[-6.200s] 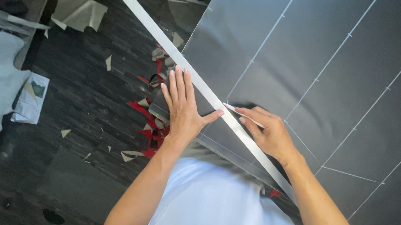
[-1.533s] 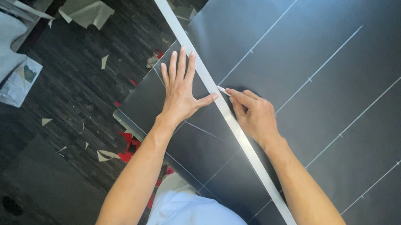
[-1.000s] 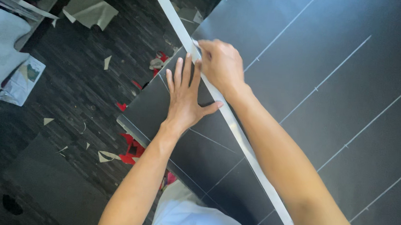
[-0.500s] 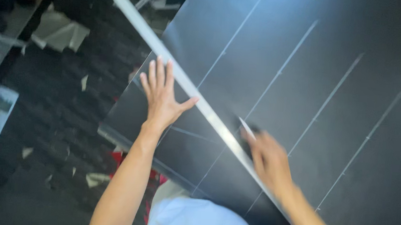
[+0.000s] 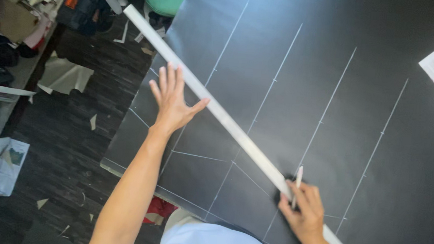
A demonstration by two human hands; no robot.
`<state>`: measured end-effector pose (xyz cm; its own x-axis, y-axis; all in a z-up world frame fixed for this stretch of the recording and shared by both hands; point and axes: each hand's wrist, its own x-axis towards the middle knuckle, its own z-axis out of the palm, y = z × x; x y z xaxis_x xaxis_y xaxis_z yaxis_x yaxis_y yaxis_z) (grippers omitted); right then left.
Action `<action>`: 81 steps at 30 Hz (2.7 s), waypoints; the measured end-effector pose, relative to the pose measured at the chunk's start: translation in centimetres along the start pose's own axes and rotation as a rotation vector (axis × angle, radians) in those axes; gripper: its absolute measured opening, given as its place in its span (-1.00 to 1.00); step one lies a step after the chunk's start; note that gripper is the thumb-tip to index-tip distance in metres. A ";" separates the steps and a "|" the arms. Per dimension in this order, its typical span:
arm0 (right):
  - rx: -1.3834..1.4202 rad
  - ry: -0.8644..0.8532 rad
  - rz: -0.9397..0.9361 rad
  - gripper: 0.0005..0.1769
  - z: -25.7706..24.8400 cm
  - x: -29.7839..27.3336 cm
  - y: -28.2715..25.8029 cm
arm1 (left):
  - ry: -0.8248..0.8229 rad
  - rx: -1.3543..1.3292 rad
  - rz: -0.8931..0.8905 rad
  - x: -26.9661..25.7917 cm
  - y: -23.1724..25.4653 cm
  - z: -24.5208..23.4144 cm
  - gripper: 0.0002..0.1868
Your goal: The person uses a long white ruler and a white marker to draw straight lines on a large black sheet. They repeatedly reposition the ruler and draw intersecting lines to form a grid pattern. A newspaper is placed on the sheet and used as a reference or template during the process.
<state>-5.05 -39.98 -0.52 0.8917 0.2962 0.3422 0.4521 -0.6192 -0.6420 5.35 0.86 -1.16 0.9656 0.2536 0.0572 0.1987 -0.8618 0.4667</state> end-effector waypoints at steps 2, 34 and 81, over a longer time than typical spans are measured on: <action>-0.010 0.003 -0.027 -0.50 -0.5 1.8 0.7 | -0.008 -0.017 0.029 1.8 0.7 0.5 0.32; -0.039 -0.029 0.029 -0.54 0.7 6.0 3.4 | 0.111 -0.026 0.006 4.6 1.2 2.2 0.36; 0.141 -0.430 -0.103 -0.72 11.9 28.6 -4.4 | 0.229 0.021 -0.021 4.2 2.9 2.1 0.34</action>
<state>18.71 -20.12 3.91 0.7564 0.6444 0.1124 0.5110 -0.4748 -0.7165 10.28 -1.50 -1.37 0.8985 0.3627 0.2473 0.2244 -0.8637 0.4513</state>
